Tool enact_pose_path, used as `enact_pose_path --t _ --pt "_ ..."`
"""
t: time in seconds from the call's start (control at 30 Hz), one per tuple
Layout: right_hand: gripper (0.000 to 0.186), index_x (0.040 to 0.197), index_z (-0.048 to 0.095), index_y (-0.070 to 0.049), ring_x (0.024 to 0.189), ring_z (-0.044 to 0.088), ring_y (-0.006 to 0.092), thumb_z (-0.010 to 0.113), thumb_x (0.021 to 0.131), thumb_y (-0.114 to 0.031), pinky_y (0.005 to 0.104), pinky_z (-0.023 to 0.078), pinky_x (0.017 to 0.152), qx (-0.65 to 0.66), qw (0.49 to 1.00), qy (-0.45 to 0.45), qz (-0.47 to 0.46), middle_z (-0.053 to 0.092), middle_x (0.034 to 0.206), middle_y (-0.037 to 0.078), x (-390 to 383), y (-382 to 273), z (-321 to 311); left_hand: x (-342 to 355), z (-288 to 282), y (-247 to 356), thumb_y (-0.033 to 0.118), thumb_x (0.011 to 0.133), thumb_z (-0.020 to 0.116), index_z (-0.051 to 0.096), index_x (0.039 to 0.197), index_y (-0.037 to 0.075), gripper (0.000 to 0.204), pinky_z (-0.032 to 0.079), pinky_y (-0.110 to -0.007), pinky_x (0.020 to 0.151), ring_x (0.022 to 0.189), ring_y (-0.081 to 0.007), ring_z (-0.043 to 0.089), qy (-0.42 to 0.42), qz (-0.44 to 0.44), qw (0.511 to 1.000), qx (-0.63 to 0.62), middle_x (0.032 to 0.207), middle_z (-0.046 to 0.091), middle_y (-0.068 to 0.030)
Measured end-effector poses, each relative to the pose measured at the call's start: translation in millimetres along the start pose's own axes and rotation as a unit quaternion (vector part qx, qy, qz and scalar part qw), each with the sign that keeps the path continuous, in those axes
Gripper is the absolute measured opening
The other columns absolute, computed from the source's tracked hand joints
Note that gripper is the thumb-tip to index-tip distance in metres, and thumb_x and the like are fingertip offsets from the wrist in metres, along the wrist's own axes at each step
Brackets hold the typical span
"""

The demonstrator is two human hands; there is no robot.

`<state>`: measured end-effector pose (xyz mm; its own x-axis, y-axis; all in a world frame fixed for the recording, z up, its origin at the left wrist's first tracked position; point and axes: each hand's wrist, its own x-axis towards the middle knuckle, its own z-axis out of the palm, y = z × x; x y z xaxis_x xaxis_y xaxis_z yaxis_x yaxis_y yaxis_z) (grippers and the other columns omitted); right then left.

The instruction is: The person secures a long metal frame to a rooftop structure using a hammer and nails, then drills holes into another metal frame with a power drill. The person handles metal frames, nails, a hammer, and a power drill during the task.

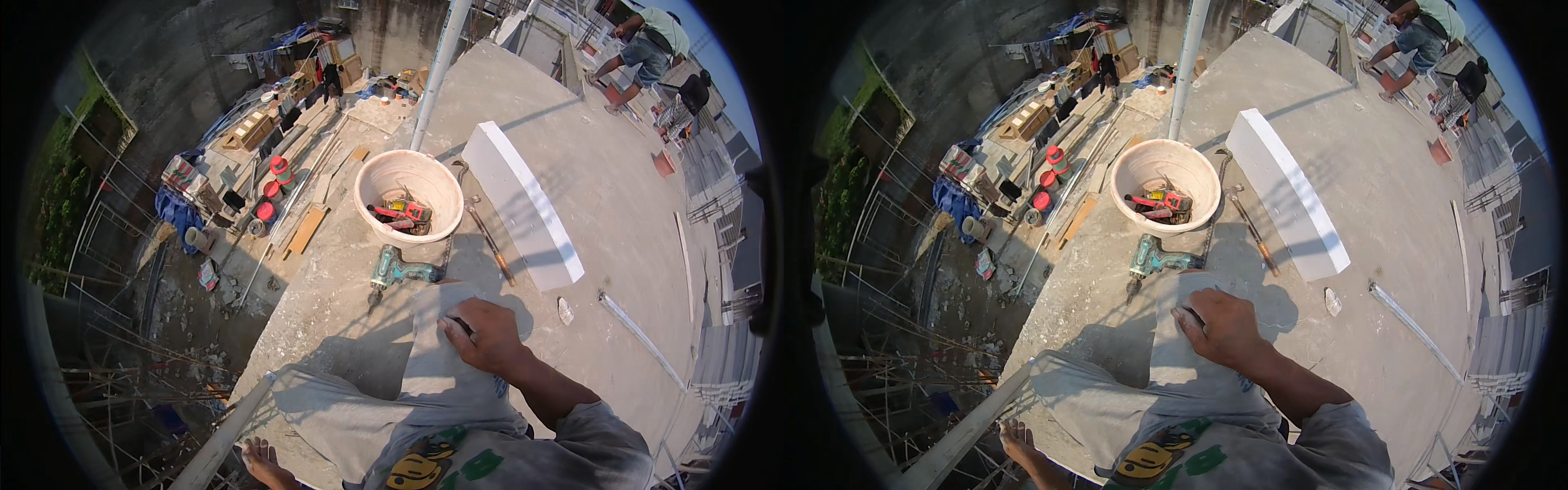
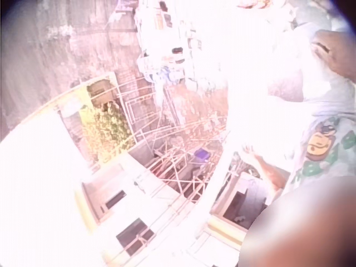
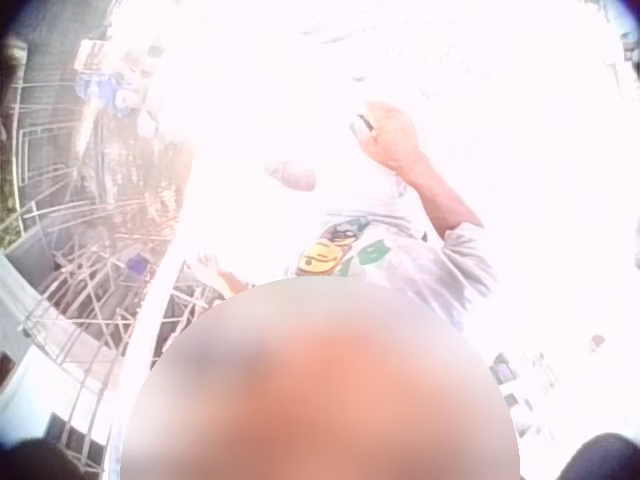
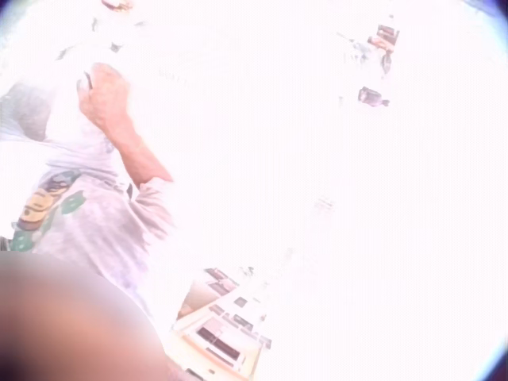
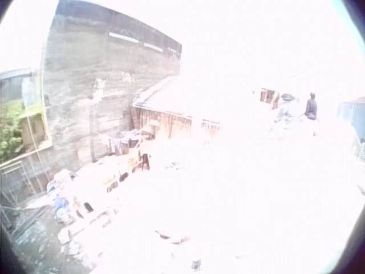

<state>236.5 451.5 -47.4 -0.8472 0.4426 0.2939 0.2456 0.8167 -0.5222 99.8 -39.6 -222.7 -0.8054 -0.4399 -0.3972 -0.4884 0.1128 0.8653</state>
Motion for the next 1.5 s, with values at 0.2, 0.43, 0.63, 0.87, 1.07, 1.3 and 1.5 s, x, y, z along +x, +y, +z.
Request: enact_pose_path --t 0.2,0.43,0.63,0.87,1.07,1.3,1.5 --pt "0.016 0.081 0.060 -0.009 0.061 0.060 0.0249 0.073 0.083 -0.018 0.0384 0.047 0.051 -0.025 0.998 0.057 -0.016 0.055 0.070 0.006 -13 10 6 -17 82 -18 0.044 0.094 0.061 0.057 0.125 0.000 0.054 0.048 -0.038 0.084 0.097 -0.0259 0.063 -0.246 0.144 0.952 0.109 0.111 0.064 -0.0175" --pt "0.016 0.080 0.060 -0.009 0.058 0.060 0.0255 0.072 0.082 -0.020 0.0385 0.047 0.048 0.025 0.998 0.055 0.018 0.056 0.067 0.006 3 34 -21 -48 127 36 0.048 0.090 0.067 0.054 0.133 0.004 0.062 0.045 -0.045 0.094 0.111 -0.0327 0.059 -0.417 0.163 0.840 0.305 0.125 0.059 -0.0203" --pt "0.016 0.090 0.060 -0.006 0.076 0.067 0.0320 0.062 0.089 -0.022 0.0453 0.054 0.064 0.017 0.972 -0.140 0.189 0.065 0.082 0.011 7 45 -81 -97 158 127 0.051 0.087 0.071 0.052 0.140 0.008 0.070 0.042 -0.051 0.103 0.122 -0.0385 0.055 -0.506 0.189 0.756 0.370 0.136 0.055 -0.0228" --pt "0.038 0.113 0.061 -0.004 0.101 0.066 0.0365 0.059 0.086 -0.031 0.0492 0.052 0.089 0.054 0.886 -0.338 0.314 0.068 0.103 0.020 -27 35 -182 -233 246 309 0.046 0.091 0.066 0.054 0.129 0.005 0.057 0.045 -0.044 0.092 0.108 -0.0314 0.059 -0.505 0.143 0.764 0.375 0.122 0.060 -0.0190" --pt "0.047 0.122 0.060 -0.002 0.115 0.061 0.0396 0.056 0.089 -0.036 0.0509 0.049 0.097 0.072 0.785 -0.374 0.489 0.065 0.121 0.022 -73 67 -300 -345 275 424 0.041 0.095 0.061 0.057 0.118 0.001 0.046 0.048 -0.035 0.079 0.091 -0.0233 0.064 -0.499 0.117 0.805 0.298 0.106 0.065 -0.0149" --pt "0.045 0.110 0.066 0.001 0.108 0.065 0.0409 0.057 0.087 -0.036 0.0496 0.052 0.092 0.040 0.753 -0.213 0.621 0.068 0.112 0.024 -241 67 -381 -473 271 429 0.039 0.094 0.061 0.059 0.104 0.002 0.039 0.046 -0.030 0.068 0.076 -0.0168 0.062 -0.581 0.167 0.761 0.236 0.092 0.066 -0.0100" --pt "0.046 0.105 0.071 0.001 0.106 0.066 0.0398 0.057 0.082 -0.036 0.0473 0.053 0.091 0.048 0.688 -0.198 0.697 0.068 0.112 0.025 -378 41 -403 -573 246 375 0.032 0.095 0.062 0.061 0.107 0.001 0.034 0.047 -0.029 0.066 0.078 -0.0170 0.067 -0.644 0.117 0.671 0.347 0.093 0.068 -0.0091"
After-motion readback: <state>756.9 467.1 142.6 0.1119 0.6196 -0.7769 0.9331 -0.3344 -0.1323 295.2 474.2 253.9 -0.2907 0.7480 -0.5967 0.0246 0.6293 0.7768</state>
